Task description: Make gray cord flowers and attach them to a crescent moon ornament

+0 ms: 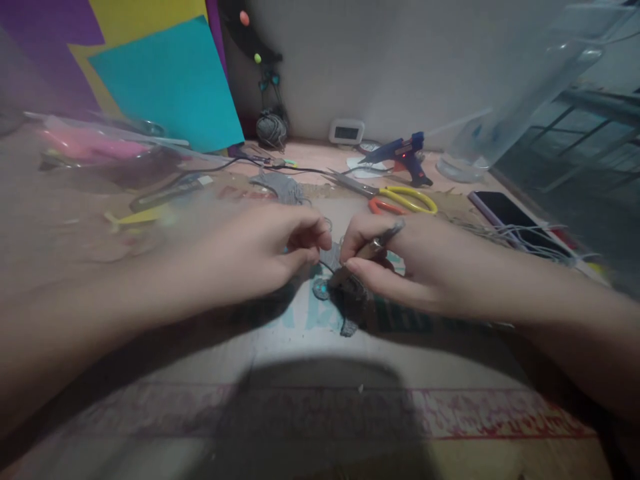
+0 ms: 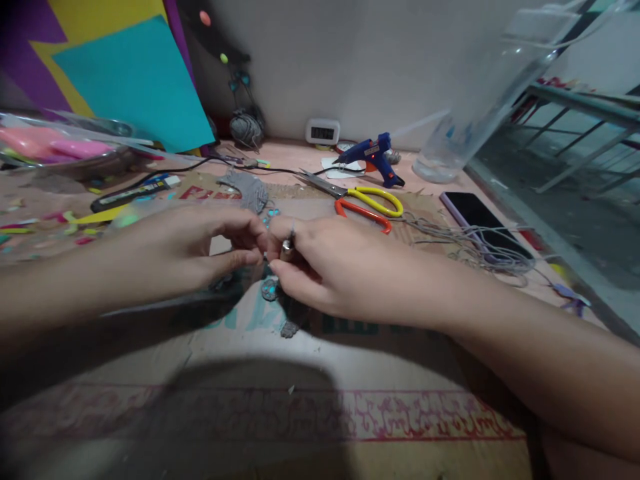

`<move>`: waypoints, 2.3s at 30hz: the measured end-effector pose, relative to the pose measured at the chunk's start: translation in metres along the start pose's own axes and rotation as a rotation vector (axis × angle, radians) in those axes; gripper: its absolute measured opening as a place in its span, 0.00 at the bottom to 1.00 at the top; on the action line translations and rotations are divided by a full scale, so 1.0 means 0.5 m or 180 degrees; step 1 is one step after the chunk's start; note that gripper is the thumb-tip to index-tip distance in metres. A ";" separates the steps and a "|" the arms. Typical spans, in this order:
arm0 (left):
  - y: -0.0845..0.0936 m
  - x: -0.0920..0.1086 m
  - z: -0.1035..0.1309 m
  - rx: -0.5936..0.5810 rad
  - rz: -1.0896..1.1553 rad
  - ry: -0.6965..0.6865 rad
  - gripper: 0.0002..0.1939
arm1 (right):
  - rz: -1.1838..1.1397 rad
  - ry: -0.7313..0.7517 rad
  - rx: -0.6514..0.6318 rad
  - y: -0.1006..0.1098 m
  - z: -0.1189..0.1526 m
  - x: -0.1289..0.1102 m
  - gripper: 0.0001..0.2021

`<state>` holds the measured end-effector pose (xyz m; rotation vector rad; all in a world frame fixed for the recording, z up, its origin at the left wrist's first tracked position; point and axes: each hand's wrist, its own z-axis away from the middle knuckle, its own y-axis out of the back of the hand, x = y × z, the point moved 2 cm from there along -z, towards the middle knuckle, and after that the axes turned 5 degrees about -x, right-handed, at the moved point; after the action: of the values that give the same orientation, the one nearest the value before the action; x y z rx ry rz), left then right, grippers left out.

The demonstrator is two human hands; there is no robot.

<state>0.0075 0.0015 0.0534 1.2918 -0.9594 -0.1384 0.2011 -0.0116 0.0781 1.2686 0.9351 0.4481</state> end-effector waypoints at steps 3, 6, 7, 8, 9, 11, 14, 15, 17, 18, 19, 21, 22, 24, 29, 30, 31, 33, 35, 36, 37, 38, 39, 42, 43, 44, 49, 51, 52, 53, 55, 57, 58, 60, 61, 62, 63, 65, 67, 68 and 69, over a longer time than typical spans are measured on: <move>-0.019 0.004 0.009 -0.0112 -0.0157 0.0020 0.09 | -0.0049 -0.0046 0.0052 -0.002 0.001 -0.002 0.07; -0.040 -0.005 0.024 -0.0160 -0.0386 0.0091 0.09 | -0.0171 -0.0090 0.0112 -0.007 0.004 0.000 0.06; -0.047 -0.009 0.029 -0.0181 -0.0414 0.0116 0.10 | -0.0217 -0.0083 0.0148 -0.009 0.006 0.002 0.06; -0.053 -0.013 0.033 -0.0190 -0.0410 0.0136 0.12 | -0.0263 -0.0072 0.0190 -0.011 0.008 0.004 0.06; -0.059 -0.017 0.036 -0.0173 -0.0385 0.0137 0.14 | -0.0308 -0.0058 0.0244 -0.013 0.010 0.008 0.05; -0.067 -0.020 0.039 -0.0056 -0.0342 0.0043 0.13 | -0.0422 -0.0049 0.0357 -0.017 0.014 0.015 0.04; -0.076 -0.019 0.041 0.0116 -0.0307 -0.0261 0.10 | -0.0661 -0.0122 0.0497 -0.020 0.020 0.023 0.03; -0.078 -0.019 0.041 0.0145 -0.0297 -0.0353 0.09 | -0.0756 -0.0177 0.0527 -0.021 0.022 0.025 0.03; -0.082 -0.020 0.044 0.0167 -0.0293 -0.0487 0.08 | -0.0988 -0.0319 0.0577 -0.024 0.023 0.031 0.03; -0.084 -0.020 0.045 0.0177 -0.0305 -0.0539 0.07 | -0.1138 -0.0395 0.0612 -0.026 0.023 0.035 0.03; -0.085 -0.021 0.046 0.0195 -0.0335 -0.0586 0.07 | -0.1317 -0.0473 0.0653 -0.030 0.023 0.039 0.03; -0.088 -0.022 0.049 0.0246 -0.0455 -0.0713 0.08 | -0.1743 -0.0632 0.0719 -0.038 0.023 0.050 0.03; -0.090 -0.022 0.049 0.0289 -0.0537 -0.0793 0.08 | -0.1956 -0.0708 0.0732 -0.042 0.023 0.056 0.03; -0.092 -0.021 0.050 0.0387 -0.0725 -0.0943 0.09 | -0.2293 -0.0820 0.0709 -0.049 0.023 0.065 0.03; -0.094 -0.019 0.051 0.0389 -0.1207 -0.1158 0.11 | -0.2658 -0.0913 0.0749 -0.055 0.023 0.071 0.04; -0.094 -0.019 0.051 0.0335 -0.1315 -0.1178 0.11 | -0.2709 -0.0958 0.0784 -0.055 0.022 0.072 0.04; -0.093 -0.018 0.051 0.0278 -0.1417 -0.1186 0.11 | -0.2762 -0.1023 0.0839 -0.056 0.021 0.073 0.05; -0.092 -0.015 0.051 0.0179 -0.1561 -0.1183 0.10 | -0.2877 -0.1219 0.0976 -0.059 0.020 0.080 0.07; -0.090 -0.013 0.052 0.0110 -0.1604 -0.1165 0.10 | -0.3024 -0.1400 0.1128 -0.063 0.019 0.088 0.07; -0.089 -0.012 0.053 0.0085 -0.1604 -0.1157 0.10 | -0.3109 -0.1444 0.1180 -0.066 0.019 0.091 0.07; -0.089 -0.012 0.053 0.0067 -0.1605 -0.1148 0.10 | -0.3186 -0.1462 0.1196 -0.068 0.019 0.094 0.06; -0.089 -0.012 0.053 0.0065 -0.1607 -0.1141 0.10 | -0.3245 -0.1462 0.1172 -0.070 0.019 0.095 0.06; -0.089 -0.012 0.054 0.0081 -0.1608 -0.1138 0.10 | -0.3277 -0.1454 0.1122 -0.071 0.020 0.095 0.06; -0.089 -0.014 0.054 0.0192 -0.1542 -0.1179 0.10 | -0.3188 -0.1442 0.1005 -0.069 0.021 0.089 0.07; -0.089 -0.015 0.055 0.0232 -0.1487 -0.1187 0.10 | -0.3144 -0.1432 0.1014 -0.067 0.022 0.087 0.07; -0.089 -0.015 0.055 0.0269 -0.1423 -0.1174 0.10 | -0.3115 -0.1424 0.1030 -0.065 0.022 0.086 0.07; -0.084 -0.018 0.056 0.0339 -0.1293 -0.0822 0.11 | -0.3110 -0.1578 0.0962 -0.066 0.021 0.089 0.07; -0.084 -0.018 0.055 0.0310 -0.1332 -0.0943 0.11 | -0.3164 -0.1562 0.0960 -0.069 0.021 0.090 0.07; -0.084 -0.018 0.055 0.0310 -0.1367 -0.1060 0.11 | -0.3185 -0.1533 0.0950 -0.070 0.021 0.090 0.07; -0.084 -0.018 0.055 0.0329 -0.1416 -0.1164 0.11 | -0.3196 -0.1507 0.0934 -0.071 0.020 0.089 0.07; -0.085 -0.021 0.056 0.0350 -0.1539 -0.1276 0.11 | -0.3196 -0.1478 0.0885 -0.072 0.020 0.087 0.07; -0.085 -0.024 0.058 0.0304 -0.1659 -0.1295 0.13 | -0.3186 -0.1470 0.0840 -0.072 0.020 0.084 0.08; -0.086 -0.025 0.059 0.0261 -0.1710 -0.1290 0.15 | -0.3185 -0.1465 0.0827 -0.071 0.020 0.083 0.08; -0.085 -0.026 0.062 0.0182 -0.1785 -0.1336 0.18 | -0.3187 -0.1441 0.0815 -0.071 0.019 0.082 0.09; -0.085 -0.025 0.064 0.0160 -0.1807 -0.1367 0.19 | -0.3190 -0.1431 0.0818 -0.071 0.018 0.083 0.09; -0.084 -0.024 0.065 0.0138 -0.1819 -0.1392 0.19 | -0.3197 -0.1430 0.0821 -0.072 0.017 0.084 0.09; -0.084 -0.023 0.066 0.0121 -0.1822 -0.1414 0.19 | -0.3203 -0.1440 0.0818 -0.073 0.016 0.085 0.09; -0.083 -0.019 0.065 0.0107 -0.1810 -0.1408 0.19 | -0.3204 -0.1460 0.0795 -0.075 0.016 0.088 0.10; -0.083 -0.016 0.061 0.0096 -0.1799 -0.1353 0.19 | -0.3157 -0.1448 0.0763 -0.075 0.018 0.086 0.10; -0.083 -0.014 0.058 0.0084 -0.1810 -0.1321 0.18 | -0.3096 -0.1414 0.0767 -0.074 0.021 0.083 0.10; -0.084 -0.013 0.054 0.0067 -0.1834 -0.1287 0.17 | -0.2987 -0.1345 0.0806 -0.071 0.026 0.077 0.09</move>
<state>0.0027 -0.0286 0.0134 1.5650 -0.8966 -0.8632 0.2262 -0.0007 0.0316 0.9473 1.1151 -0.6642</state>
